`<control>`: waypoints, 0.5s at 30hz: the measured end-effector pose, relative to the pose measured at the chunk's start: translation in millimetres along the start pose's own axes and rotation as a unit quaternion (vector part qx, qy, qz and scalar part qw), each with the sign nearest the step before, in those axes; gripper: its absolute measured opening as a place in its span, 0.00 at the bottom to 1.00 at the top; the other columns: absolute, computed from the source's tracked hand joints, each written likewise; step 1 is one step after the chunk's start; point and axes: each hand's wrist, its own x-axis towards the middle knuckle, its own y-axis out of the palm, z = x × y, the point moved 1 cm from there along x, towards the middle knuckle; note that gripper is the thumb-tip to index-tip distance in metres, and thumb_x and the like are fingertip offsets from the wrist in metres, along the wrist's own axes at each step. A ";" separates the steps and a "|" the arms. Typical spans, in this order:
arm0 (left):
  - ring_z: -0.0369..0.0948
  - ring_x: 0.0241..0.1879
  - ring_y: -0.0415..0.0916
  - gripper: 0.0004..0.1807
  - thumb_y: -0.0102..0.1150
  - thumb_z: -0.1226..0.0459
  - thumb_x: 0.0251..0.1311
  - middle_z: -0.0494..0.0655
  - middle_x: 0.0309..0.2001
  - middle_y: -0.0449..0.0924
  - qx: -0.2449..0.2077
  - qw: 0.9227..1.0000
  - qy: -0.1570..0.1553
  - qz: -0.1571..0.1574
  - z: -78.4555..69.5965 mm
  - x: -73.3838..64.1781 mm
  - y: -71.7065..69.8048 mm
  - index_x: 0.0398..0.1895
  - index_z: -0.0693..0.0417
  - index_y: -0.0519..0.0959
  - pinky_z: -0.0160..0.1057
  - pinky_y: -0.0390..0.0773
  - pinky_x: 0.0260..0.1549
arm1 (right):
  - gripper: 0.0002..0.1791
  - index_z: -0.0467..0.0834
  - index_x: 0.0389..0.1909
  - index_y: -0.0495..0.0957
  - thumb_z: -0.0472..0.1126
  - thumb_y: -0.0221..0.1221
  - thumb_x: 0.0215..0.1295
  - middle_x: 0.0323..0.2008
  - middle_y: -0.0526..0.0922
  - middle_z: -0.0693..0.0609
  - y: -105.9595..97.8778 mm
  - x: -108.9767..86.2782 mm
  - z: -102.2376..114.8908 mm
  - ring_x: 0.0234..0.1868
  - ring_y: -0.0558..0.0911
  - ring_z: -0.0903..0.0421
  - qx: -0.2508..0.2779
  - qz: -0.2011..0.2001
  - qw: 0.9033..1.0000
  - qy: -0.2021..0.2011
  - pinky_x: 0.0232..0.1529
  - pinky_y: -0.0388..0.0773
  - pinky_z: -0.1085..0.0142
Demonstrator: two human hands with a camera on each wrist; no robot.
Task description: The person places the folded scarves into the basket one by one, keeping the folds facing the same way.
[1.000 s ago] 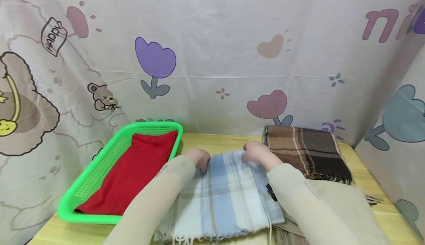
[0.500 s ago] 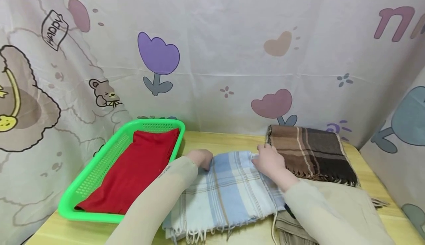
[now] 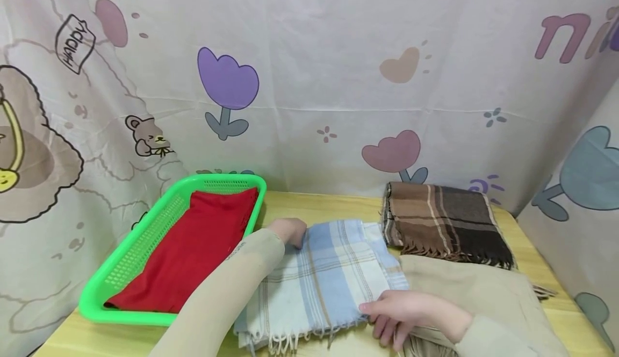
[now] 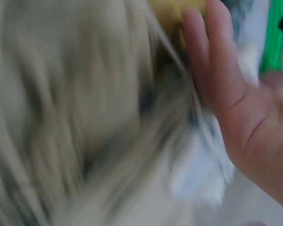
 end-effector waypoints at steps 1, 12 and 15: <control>0.39 0.32 0.70 0.10 0.54 0.68 0.54 0.44 0.33 0.78 -0.002 1.000 -0.001 0.000 -0.2 0.1 0.5 0.16 0.53 0.72 0.37 0.76 0.39 | 0.33 0.27 0.52 0.68 0.57 0.45 0.70 0.36 0.82 0.45 4.6 2.6 -2.2 0.29 0.81 0.60 0.036 -0.002 0.999 0.000 0.29 0.80 0.69; 0.39 0.32 0.70 0.10 0.49 0.69 0.57 0.45 0.35 0.79 -0.012 1.000 -0.020 -0.006 0.1 5.9 4.1 0.19 0.55 0.75 0.36 0.75 0.39 | 0.45 0.22 0.66 0.29 0.47 0.46 0.70 0.61 0.42 0.15 52.0 48.5 7.1 0.62 0.57 0.24 0.340 -0.256 0.903 -0.063 0.56 0.71 0.44; 0.40 0.34 0.70 0.10 0.48 0.69 0.59 0.46 0.38 0.80 -0.011 1.000 -0.027 -0.003 0.0 6.3 4.3 0.25 0.56 0.78 0.37 0.75 0.41 | 0.40 0.19 0.63 0.35 0.47 0.43 0.71 0.59 0.51 0.18 52.3 59.8 11.4 0.60 0.65 0.29 0.329 -0.295 0.894 -0.081 0.56 0.70 0.44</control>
